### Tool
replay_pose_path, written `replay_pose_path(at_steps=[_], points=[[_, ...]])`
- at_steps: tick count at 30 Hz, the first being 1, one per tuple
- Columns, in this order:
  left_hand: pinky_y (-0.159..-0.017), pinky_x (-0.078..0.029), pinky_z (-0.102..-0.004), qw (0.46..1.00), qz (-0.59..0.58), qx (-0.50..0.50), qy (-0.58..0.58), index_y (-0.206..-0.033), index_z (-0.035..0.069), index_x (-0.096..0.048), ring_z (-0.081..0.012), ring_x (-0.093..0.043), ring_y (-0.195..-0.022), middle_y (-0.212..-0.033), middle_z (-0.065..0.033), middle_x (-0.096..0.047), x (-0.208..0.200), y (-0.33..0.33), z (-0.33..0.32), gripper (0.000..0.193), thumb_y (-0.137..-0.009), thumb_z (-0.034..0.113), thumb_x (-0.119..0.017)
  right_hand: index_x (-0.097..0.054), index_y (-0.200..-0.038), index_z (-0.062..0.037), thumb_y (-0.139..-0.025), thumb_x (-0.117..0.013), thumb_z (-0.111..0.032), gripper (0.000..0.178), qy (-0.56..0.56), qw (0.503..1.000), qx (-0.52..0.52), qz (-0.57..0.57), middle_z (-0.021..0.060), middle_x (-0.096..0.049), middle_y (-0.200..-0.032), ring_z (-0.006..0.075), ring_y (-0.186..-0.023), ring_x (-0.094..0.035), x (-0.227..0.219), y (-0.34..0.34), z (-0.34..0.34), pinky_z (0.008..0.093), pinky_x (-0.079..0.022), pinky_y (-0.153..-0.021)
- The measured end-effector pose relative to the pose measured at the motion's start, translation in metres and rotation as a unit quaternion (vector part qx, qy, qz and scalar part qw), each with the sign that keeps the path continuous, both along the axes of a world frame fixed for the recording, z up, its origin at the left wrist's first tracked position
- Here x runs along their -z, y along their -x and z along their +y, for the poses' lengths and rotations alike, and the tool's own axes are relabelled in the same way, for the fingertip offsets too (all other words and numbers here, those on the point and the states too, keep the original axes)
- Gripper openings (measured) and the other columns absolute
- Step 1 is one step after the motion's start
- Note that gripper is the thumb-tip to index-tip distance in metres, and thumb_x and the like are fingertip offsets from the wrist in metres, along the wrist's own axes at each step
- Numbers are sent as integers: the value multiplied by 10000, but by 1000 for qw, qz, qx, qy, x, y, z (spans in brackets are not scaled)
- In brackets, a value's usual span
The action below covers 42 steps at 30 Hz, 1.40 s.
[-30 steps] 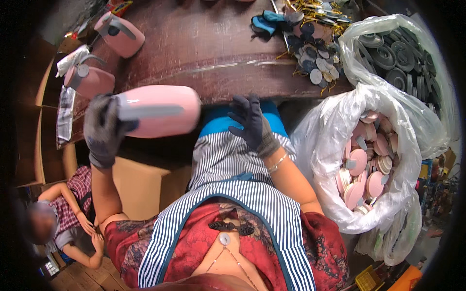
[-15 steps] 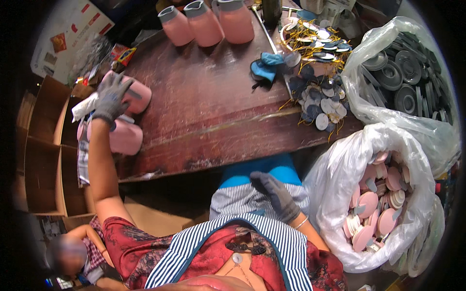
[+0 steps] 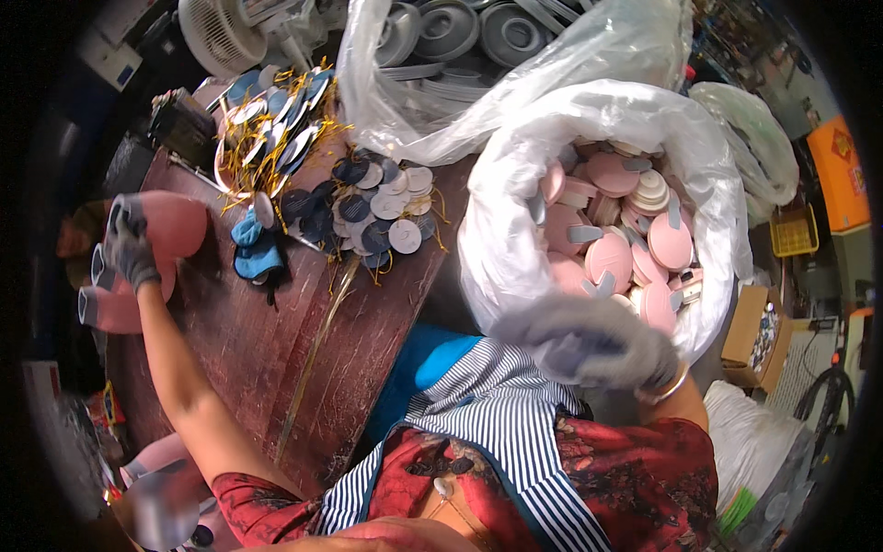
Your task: The person assembles pink kettles by attaching gray handles and lids. They repeatedly pick up kettle bodies, fit the handle, and secure the lid, then place the completed units on the table. The person also handles bags of pink and gray parts and moves them on the table.
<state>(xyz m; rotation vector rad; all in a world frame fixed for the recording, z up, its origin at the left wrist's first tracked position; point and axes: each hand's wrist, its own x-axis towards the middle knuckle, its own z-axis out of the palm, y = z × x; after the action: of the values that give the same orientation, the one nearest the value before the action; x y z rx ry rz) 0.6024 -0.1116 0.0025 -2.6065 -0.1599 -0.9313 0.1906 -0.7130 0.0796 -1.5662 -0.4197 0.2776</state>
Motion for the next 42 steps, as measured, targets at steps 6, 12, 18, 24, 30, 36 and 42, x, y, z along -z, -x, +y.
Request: replay_pose_path(at_steps=[6, 12, 18, 24, 30, 36, 42], points=[[-946, -462, -507, 958, -118, 259, -23, -1173, 87, -670, -381, -591, -1048, -1102, -144, -652, -22, 204, -41, 259, -929, 164, -630, -591, -1323, -133, -830, -671, -205, 504, 765, 553, 248, -220, 93, -581, -1349, 300, -1199, -553, 19, -50, -103, 455, -434, -990], [-1080, -385, -581, 947, 74, 304, 72, -1064, 95, -678, -334, -614, -1027, -1026, -109, -640, -84, 398, -170, 272, -845, 250, -718, -581, -1340, -198, -873, -573, -255, 471, 892, 400, 101, -186, 55, -620, -1317, 258, -1221, -566, 83, -72, -166, 486, -433, -1009], [-1109, -331, -597, 940, 39, 305, 145, -1316, 188, -585, -344, -491, -1272, -1297, -115, -549, -49, 471, -189, 641, -802, 542, -732, -561, -1375, -58, -968, -550, -172, 423, 607, 674, 217, -360, 156, -620, -1339, 366, -1181, -598, 21, -45, -136, 444, -446, -1008], [-1051, -427, -381, 696, -162, 293, 636, -1420, 20, -474, -265, -521, -1268, -1409, -156, -519, 12, 476, -144, 656, -930, 393, -702, -535, -1390, 6, -918, -603, -40, 479, 280, 903, 141, -293, 159, -565, -1425, 277, -1312, -534, -29, 13, -31, 372, -402, -1089], [-686, -452, -231, 526, -122, 393, 744, -1126, 4, -603, -79, -542, -778, -878, 4, -607, 50, 491, -183, 256, -974, 202, -660, -560, -1301, 5, -814, -681, -26, 502, 216, 825, -105, -511, 204, -603, -1350, 396, -1250, -581, -35, -8, 98, 454, -439, -1068], [-675, -444, -232, 565, -1, 261, 783, -1100, 9, -607, -63, -520, -753, -876, 18, -599, 7, 558, -206, 235, -930, 156, -675, -555, -1289, -1, -860, -685, -89, 457, 32, 867, -399, -298, 197, -507, -1456, 377, -1440, -378, -35, 8, 131, 491, -349, -1126], [-781, -498, -268, 704, 38, 246, 665, -1089, 24, -618, -97, -586, -863, -950, -16, -652, 5, 573, -230, 262, -860, 115, -706, -460, -1466, -18, -810, -746, -331, 782, 188, 845, -311, -392, 245, -365, -1551, 406, -1447, -343, -31, 32, 136, 473, -274, -1170]])
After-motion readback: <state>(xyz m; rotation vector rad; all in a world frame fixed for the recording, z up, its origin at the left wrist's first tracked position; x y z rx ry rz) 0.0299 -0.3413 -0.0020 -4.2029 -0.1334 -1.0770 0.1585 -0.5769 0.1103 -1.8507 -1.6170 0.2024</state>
